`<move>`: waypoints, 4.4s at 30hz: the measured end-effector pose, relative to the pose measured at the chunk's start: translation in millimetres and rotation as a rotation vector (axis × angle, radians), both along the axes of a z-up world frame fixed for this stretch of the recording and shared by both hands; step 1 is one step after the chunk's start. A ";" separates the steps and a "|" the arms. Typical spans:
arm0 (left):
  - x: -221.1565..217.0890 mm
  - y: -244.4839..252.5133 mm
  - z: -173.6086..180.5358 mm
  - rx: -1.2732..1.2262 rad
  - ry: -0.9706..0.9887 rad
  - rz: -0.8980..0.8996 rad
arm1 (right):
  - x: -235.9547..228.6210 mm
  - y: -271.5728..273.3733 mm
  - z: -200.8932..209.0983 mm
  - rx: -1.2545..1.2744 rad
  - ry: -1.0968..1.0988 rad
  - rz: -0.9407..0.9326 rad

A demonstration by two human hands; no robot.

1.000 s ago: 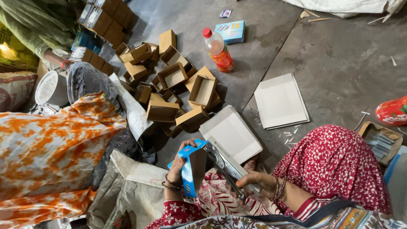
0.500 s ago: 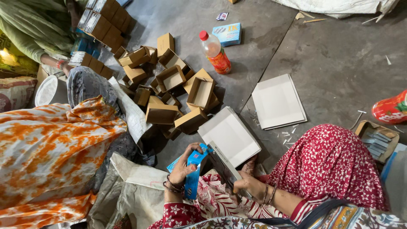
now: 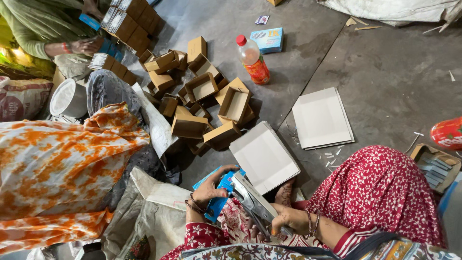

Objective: The person sits on the floor and uses a stapler to attach a blue product box to a white cardboard base. They repeatedly pick up boxes, staple them, and place the finished units aside.

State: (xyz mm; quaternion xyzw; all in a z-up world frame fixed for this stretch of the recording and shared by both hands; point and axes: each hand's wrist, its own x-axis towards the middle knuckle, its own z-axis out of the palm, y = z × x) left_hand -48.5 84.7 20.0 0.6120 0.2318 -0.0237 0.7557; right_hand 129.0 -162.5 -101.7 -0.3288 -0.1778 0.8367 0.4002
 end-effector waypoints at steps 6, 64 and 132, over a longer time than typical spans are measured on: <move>0.6 0.3 -1.6 0.076 -0.018 -0.047 | -6.7 0.7 -6.2 0.039 0.000 -0.008; 70.6 1.8 -123.2 0.894 0.288 1.061 | 65.1 107.4 -54.8 0.002 -1.635 -0.577; 7.7 -25.7 -15.4 0.061 -0.246 0.440 | 42.7 17.7 7.3 0.123 0.392 -0.283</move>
